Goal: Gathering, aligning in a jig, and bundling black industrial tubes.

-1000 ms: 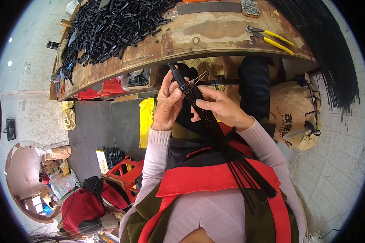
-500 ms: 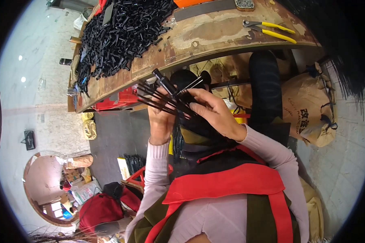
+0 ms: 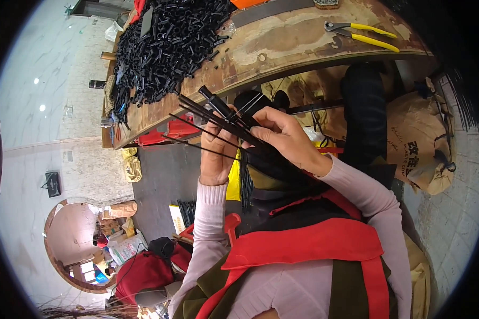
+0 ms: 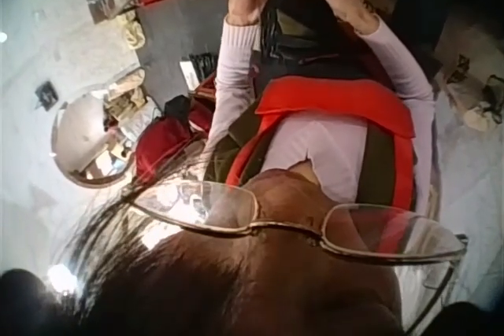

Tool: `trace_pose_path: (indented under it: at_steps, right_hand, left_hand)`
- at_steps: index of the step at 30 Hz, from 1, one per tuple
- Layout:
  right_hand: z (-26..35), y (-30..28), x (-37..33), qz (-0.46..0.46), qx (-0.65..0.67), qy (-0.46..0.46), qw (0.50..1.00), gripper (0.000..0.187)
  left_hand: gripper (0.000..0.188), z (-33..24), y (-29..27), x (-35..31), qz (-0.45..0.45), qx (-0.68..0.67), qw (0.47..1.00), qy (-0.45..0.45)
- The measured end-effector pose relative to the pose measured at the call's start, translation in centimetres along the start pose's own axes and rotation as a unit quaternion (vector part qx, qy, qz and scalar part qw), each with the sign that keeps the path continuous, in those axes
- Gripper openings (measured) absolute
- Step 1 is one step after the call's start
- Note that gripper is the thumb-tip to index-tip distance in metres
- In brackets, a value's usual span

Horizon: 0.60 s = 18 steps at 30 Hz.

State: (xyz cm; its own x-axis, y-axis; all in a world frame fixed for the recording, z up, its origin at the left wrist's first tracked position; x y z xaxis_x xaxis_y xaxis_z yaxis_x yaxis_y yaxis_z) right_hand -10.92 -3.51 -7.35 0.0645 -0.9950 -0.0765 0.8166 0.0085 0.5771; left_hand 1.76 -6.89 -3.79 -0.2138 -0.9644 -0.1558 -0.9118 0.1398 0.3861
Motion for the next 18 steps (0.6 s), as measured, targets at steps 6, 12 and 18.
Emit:
trace_pose_path:
  at_steps: [6, 12, 18]
  right_hand:
    - [-0.7, -0.7, 0.9, -0.014, -0.001, 0.011, 1.0, 0.013]
    - [-0.9, -1.4, 1.1, -0.006, 0.005, 0.044, 0.999, 0.014]
    - [-0.9, -1.6, 1.0, 0.013, 0.026, 0.068, 0.997, 0.012]
  left_hand:
    - [0.043, 1.0, -0.3, 0.6, -0.009, -0.027, 0.999, -0.043]
    - [0.046, 1.5, -0.4, 0.9, -0.017, -0.034, 0.997, -0.065]
    - [0.046, 0.4, 0.5, 0.9, 0.021, -0.002, 0.998, -0.056]
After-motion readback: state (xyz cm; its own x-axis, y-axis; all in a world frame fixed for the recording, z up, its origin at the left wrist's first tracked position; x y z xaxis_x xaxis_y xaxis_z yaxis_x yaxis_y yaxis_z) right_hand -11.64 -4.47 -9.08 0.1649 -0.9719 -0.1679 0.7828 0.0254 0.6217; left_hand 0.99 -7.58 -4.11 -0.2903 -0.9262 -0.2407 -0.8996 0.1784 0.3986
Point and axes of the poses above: each hand's wrist, its own x-axis towards the middle knuckle, its own y-axis out of the palm, z = x × y, the point moved 8 cm from there along x, towards the middle knuckle, and after that the axes turned 11 degrees about -z, right-handed, at the moved point
